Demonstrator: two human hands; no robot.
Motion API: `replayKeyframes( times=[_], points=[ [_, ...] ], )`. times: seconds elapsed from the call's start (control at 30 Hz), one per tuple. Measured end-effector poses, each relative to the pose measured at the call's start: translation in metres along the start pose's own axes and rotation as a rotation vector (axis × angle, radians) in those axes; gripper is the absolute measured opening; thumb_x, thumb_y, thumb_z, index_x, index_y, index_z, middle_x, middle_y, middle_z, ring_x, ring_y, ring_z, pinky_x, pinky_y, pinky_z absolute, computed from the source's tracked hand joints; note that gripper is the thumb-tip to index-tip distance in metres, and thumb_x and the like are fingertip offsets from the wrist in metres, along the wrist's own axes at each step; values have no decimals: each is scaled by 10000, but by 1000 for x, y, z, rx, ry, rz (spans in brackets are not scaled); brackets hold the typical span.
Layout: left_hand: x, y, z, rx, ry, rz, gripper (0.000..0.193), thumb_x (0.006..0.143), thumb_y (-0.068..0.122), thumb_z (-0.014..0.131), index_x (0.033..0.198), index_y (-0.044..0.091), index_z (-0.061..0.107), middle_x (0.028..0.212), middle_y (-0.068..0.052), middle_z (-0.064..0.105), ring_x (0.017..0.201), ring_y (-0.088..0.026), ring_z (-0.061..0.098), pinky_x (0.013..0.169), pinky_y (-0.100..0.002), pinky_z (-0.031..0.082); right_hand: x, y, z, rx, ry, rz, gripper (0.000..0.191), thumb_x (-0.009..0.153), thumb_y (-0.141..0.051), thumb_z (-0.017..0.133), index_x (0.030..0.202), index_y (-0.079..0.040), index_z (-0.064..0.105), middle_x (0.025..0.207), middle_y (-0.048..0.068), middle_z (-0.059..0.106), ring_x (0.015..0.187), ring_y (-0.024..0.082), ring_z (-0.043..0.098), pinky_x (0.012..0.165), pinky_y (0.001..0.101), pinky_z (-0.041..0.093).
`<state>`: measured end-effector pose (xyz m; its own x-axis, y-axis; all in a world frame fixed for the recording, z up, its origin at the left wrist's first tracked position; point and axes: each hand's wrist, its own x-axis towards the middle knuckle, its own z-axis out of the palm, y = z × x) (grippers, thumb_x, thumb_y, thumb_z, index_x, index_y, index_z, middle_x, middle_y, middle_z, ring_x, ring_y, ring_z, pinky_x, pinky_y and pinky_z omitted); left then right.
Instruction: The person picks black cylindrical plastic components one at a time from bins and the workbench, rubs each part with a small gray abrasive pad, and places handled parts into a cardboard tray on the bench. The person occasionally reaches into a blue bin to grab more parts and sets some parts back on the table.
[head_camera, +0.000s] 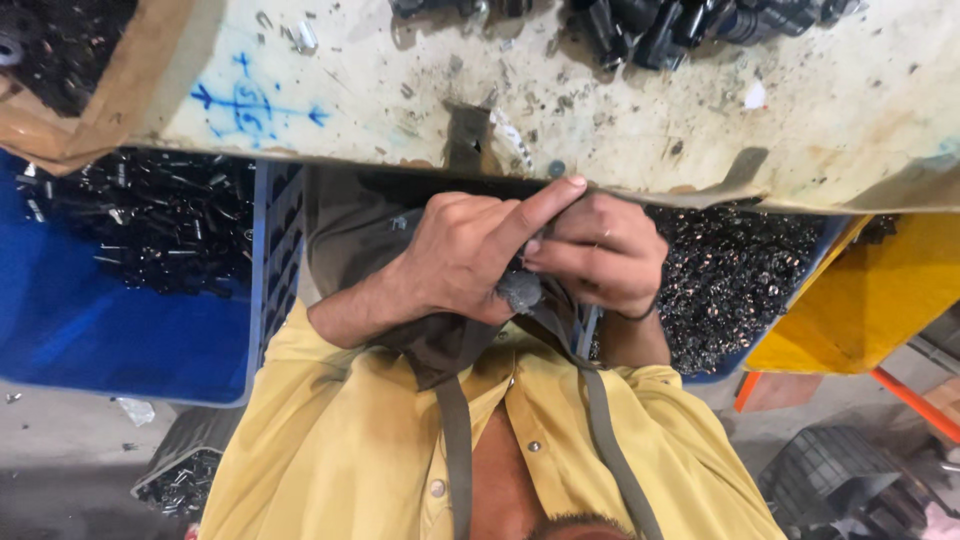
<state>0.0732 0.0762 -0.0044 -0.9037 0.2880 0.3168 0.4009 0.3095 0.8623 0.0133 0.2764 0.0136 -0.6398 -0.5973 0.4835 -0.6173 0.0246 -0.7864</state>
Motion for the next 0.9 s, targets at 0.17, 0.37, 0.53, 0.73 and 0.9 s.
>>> replayKeyframes(
  times=[0.17, 0.37, 0.53, 0.73, 0.9],
  points=[
    [4, -5, -5, 79, -263, -57, 1176, 522, 178, 765, 1589, 13, 298, 734, -61, 607, 638, -281, 632, 580, -395, 503, 3, 13, -12, 7, -272, -46, 197, 779, -59, 814, 964, -47, 749, 859, 78, 664, 729, 248, 652, 615, 382, 495],
    [-10, 8, -50, 209, -200, -234, 1032, 545, 149, 772, 1523, 63, 456, 854, -90, 675, 687, -289, 662, 594, -400, 525, 7, 18, 14, 70, -284, 73, 155, 888, -63, 819, 1035, -35, 780, 789, 48, 631, 664, 223, 612, 581, 376, 472],
    [-64, 37, -111, 991, -152, -804, 682, 757, 163, 765, 1395, 11, 578, 1169, -168, 654, 1113, -340, 619, 924, -449, 487, -3, 19, 20, 931, 979, 887, 227, 961, -219, 569, 1128, -86, 647, 772, 112, 667, 581, 200, 590, 464, 307, 453],
    [3, -7, -73, 727, 240, -358, 496, 964, 80, 760, 1411, 16, 557, 1327, -126, 594, 1273, -288, 547, 1105, -426, 466, -23, 27, 13, 1384, 333, 841, 338, 1163, -329, 535, 1269, -9, 562, 718, 64, 595, 546, 137, 490, 447, 243, 382],
    [80, -69, -59, 796, 2, -431, 623, 834, 31, 697, 1446, -39, 602, 1112, -158, 632, 1086, -344, 572, 886, -463, 439, -23, 17, 24, 1309, 526, 865, 413, 1122, -352, 546, 1328, 5, 536, 869, 47, 545, 740, 157, 515, 560, 261, 423]
  ],
)
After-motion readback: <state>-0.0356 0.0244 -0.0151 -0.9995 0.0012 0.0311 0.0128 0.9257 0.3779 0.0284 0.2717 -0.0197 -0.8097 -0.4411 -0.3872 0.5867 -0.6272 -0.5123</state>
